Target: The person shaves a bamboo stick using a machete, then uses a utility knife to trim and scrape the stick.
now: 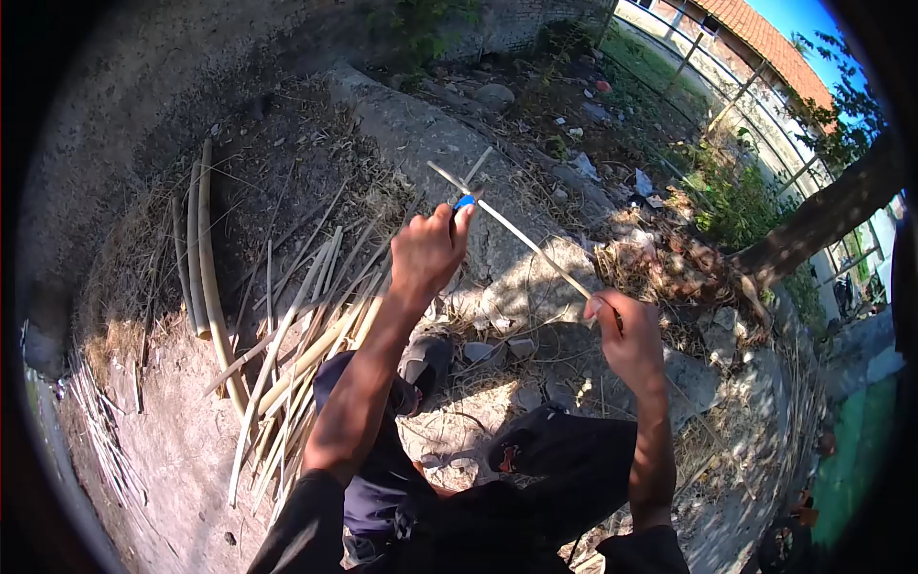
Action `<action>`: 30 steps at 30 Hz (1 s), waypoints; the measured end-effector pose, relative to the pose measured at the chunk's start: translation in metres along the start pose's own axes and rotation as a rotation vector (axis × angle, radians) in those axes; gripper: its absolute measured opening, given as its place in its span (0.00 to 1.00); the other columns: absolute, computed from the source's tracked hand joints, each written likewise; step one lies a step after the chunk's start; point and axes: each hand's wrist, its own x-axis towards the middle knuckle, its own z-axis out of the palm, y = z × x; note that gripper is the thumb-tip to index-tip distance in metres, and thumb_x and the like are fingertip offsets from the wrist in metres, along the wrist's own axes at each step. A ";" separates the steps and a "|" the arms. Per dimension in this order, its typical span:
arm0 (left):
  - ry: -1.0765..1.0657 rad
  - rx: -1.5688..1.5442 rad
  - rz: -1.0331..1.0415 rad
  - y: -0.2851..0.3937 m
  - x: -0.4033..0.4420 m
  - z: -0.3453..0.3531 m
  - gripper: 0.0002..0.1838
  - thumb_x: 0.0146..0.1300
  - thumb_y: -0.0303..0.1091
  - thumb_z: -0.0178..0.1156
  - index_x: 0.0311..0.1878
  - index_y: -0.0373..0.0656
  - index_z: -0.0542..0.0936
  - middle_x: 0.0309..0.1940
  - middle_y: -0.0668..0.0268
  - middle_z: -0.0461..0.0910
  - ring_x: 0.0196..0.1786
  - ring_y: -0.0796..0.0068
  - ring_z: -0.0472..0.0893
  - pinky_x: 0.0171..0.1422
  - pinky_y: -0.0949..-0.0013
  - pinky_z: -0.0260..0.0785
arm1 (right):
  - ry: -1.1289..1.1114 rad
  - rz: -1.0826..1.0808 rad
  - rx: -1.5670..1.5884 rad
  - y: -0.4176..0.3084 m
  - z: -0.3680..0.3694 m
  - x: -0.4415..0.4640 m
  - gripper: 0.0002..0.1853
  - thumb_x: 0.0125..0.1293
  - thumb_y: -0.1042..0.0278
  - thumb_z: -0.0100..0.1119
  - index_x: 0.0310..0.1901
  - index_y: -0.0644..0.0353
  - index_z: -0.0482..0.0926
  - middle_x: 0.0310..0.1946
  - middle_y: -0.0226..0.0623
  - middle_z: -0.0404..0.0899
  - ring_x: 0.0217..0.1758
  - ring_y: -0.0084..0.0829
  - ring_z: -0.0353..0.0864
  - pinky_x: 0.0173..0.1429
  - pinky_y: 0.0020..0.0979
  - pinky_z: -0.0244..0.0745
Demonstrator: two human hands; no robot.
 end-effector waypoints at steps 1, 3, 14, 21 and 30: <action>0.102 0.032 -0.032 -0.016 0.011 0.004 0.24 0.82 0.55 0.55 0.40 0.43 0.82 0.20 0.49 0.82 0.28 0.44 0.86 0.33 0.44 0.79 | 0.010 -0.008 -0.006 -0.001 0.000 0.000 0.11 0.79 0.72 0.56 0.38 0.65 0.84 0.18 0.42 0.75 0.16 0.30 0.69 0.26 0.37 0.60; 0.206 0.079 0.083 -0.019 0.016 0.003 0.23 0.83 0.54 0.54 0.41 0.44 0.83 0.22 0.48 0.82 0.29 0.44 0.87 0.33 0.45 0.80 | 0.013 0.016 -0.003 -0.005 0.004 0.001 0.11 0.79 0.73 0.56 0.37 0.65 0.84 0.20 0.42 0.78 0.16 0.32 0.72 0.26 0.37 0.62; -0.059 0.038 0.042 0.014 -0.012 0.010 0.24 0.82 0.58 0.53 0.44 0.45 0.81 0.29 0.46 0.85 0.38 0.39 0.87 0.43 0.40 0.80 | 0.050 -0.063 0.020 0.015 0.003 -0.001 0.09 0.80 0.72 0.59 0.39 0.63 0.84 0.27 0.37 0.86 0.20 0.30 0.78 0.30 0.34 0.69; 0.143 0.102 -0.175 -0.058 0.009 -0.009 0.35 0.84 0.64 0.42 0.49 0.40 0.87 0.37 0.40 0.87 0.43 0.38 0.88 0.55 0.39 0.79 | 0.052 0.143 -0.028 0.004 -0.041 -0.002 0.11 0.79 0.72 0.57 0.37 0.62 0.85 0.25 0.37 0.84 0.19 0.30 0.75 0.30 0.34 0.68; -0.053 -0.315 -0.149 -0.006 0.002 -0.011 0.33 0.82 0.64 0.49 0.41 0.37 0.81 0.24 0.42 0.81 0.32 0.42 0.86 0.40 0.44 0.74 | -0.007 0.087 0.009 0.027 -0.035 0.002 0.12 0.79 0.68 0.57 0.38 0.62 0.87 0.22 0.36 0.81 0.22 0.24 0.70 0.31 0.34 0.65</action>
